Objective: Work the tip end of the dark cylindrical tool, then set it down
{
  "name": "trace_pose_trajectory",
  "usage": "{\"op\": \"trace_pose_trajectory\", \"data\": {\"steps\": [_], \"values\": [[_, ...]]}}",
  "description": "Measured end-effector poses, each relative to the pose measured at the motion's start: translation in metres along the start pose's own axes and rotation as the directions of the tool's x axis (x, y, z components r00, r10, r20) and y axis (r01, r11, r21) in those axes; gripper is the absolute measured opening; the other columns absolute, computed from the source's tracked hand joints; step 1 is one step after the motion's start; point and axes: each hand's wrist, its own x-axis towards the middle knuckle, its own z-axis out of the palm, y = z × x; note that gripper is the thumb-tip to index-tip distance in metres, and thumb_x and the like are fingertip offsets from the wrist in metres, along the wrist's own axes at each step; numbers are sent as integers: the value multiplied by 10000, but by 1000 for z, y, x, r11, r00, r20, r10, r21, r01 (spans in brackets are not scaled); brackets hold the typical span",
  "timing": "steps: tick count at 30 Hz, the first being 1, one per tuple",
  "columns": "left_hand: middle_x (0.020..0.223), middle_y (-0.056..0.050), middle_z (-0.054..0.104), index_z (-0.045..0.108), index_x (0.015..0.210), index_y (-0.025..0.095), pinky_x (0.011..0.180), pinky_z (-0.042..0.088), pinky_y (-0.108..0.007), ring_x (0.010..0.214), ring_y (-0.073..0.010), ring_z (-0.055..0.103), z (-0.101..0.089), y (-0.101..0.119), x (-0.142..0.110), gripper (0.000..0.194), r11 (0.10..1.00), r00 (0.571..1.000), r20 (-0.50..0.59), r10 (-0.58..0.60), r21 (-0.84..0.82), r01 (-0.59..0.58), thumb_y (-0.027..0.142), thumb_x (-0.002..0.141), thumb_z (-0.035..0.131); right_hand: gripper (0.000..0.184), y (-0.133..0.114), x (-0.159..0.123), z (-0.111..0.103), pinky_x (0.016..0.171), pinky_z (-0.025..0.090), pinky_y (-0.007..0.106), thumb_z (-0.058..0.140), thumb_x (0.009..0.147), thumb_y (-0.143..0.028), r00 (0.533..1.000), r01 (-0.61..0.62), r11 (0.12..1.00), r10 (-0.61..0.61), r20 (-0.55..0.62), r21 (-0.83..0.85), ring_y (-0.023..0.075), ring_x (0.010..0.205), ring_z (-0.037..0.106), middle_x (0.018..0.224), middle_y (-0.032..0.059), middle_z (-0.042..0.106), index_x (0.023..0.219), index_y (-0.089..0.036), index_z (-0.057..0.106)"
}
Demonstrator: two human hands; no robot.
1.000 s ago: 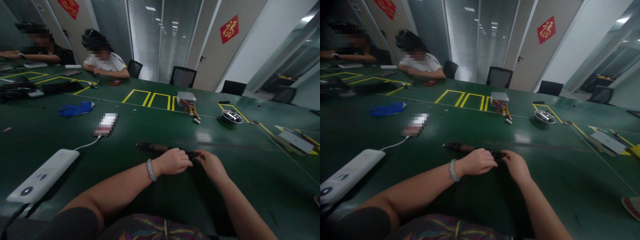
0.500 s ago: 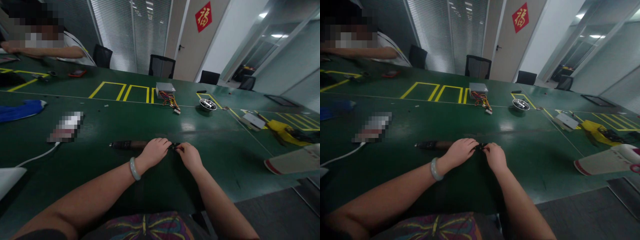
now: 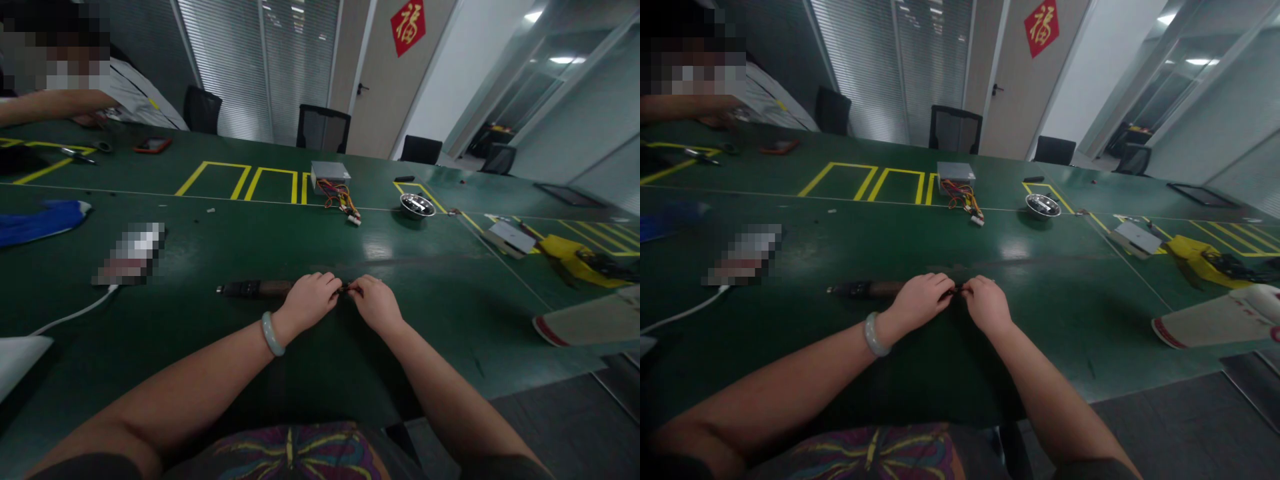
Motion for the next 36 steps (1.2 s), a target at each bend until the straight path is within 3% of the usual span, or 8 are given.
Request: {"op": "trace_pose_trajectory", "data": {"steps": [6,26,36], "values": [[950,-38,603,576,956,200,754,441,-310,871,-183,592,2,0,1,136,1000,1000,16,-27,9,27,329,913,569,115,3,-8,0,808,424,286,571,889,-228,999,20,1000,-20,-26,-3,167,879,596,944,25,663,917,-221,682],[920,-24,613,578,902,191,728,448,-305,839,-176,601,5,1,2,85,1000,1000,6,-10,-17,10,275,906,585,218,0,-16,0,865,424,310,478,957,-251,985,169,977,-174,-22,-130,193,912,579,995,58,654,998,-214,689],[925,-29,616,571,911,187,754,447,-317,858,-189,601,3,1,3,91,1000,999,29,-15,-13,15,276,904,586,139,6,-13,17,824,434,303,532,930,-228,972,180,983,-183,-148,-37,180,874,591,944,48,652,951,-198,666]]}}
